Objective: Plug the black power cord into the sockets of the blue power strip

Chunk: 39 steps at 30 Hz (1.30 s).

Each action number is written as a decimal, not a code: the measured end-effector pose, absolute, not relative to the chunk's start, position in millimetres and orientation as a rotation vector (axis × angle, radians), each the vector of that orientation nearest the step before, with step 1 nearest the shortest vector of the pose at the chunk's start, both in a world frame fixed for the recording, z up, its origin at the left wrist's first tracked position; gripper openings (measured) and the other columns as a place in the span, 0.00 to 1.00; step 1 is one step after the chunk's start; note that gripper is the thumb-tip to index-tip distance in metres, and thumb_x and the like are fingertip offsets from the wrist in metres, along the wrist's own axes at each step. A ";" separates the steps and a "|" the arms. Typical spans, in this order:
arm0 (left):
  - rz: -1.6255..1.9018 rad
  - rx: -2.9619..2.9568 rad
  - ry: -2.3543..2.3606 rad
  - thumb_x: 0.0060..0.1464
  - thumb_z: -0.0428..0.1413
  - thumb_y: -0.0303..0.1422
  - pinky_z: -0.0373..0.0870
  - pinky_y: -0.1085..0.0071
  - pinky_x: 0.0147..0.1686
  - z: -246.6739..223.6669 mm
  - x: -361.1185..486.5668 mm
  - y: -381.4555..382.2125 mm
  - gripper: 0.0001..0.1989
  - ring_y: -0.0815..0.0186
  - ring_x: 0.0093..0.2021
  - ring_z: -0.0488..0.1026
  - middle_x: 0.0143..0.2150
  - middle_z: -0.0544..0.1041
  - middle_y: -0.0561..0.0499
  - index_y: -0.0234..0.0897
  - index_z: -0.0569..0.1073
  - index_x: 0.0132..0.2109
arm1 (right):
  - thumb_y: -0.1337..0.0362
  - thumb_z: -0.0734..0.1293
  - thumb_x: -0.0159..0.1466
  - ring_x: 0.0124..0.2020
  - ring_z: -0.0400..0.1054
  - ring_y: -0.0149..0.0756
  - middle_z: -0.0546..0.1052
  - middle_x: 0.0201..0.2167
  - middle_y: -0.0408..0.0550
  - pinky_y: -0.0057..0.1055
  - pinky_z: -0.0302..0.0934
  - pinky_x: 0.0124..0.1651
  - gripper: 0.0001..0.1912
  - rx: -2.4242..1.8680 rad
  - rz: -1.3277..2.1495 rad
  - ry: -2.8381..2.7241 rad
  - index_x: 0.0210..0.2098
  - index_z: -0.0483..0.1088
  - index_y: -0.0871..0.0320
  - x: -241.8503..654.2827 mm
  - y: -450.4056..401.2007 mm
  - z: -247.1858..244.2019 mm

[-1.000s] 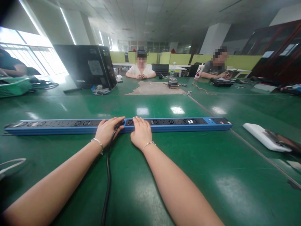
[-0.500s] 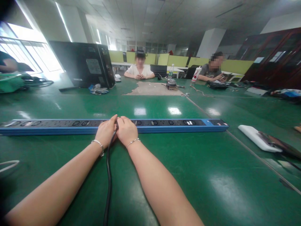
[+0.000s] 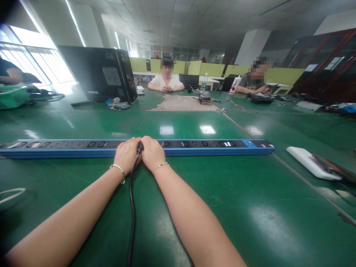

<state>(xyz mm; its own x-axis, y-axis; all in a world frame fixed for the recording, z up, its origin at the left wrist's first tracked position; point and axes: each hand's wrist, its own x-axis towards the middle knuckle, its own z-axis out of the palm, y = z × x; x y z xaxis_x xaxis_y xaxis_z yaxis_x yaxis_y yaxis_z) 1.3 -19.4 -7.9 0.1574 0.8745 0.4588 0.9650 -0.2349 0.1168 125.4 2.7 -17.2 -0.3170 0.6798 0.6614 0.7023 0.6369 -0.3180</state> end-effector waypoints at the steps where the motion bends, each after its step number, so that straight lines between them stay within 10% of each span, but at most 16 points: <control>1: -0.651 -2.228 -1.796 0.55 0.45 0.32 0.57 0.60 0.55 -7.6 1.2 -19.6 0.20 0.56 0.59 0.63 0.56 0.70 0.42 0.33 0.65 0.54 | 0.74 0.55 0.61 0.47 0.65 0.36 0.73 0.45 0.53 0.32 0.58 0.55 0.16 -1.079 -0.025 -2.062 0.45 0.68 0.62 125.1 2.4 -16.3; 39: -0.727 -2.223 -1.831 0.49 0.53 0.48 0.54 0.59 0.57 -13.3 2.0 -14.3 0.28 0.55 0.58 0.62 0.56 0.69 0.43 0.37 0.65 0.53 | 0.68 0.58 0.60 0.49 0.69 0.36 0.75 0.47 0.51 0.33 0.62 0.54 0.17 -1.259 -0.184 -1.926 0.46 0.71 0.59 225.3 -6.2 -10.6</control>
<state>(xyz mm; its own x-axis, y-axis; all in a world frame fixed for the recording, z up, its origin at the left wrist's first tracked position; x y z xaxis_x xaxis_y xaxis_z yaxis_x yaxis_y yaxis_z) 2.0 -14.3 -13.3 0.1267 0.8741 0.4690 0.9576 -0.2311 0.1720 225.3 -6.2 -10.6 -0.1752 0.7019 0.6904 0.8199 0.4922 -0.2924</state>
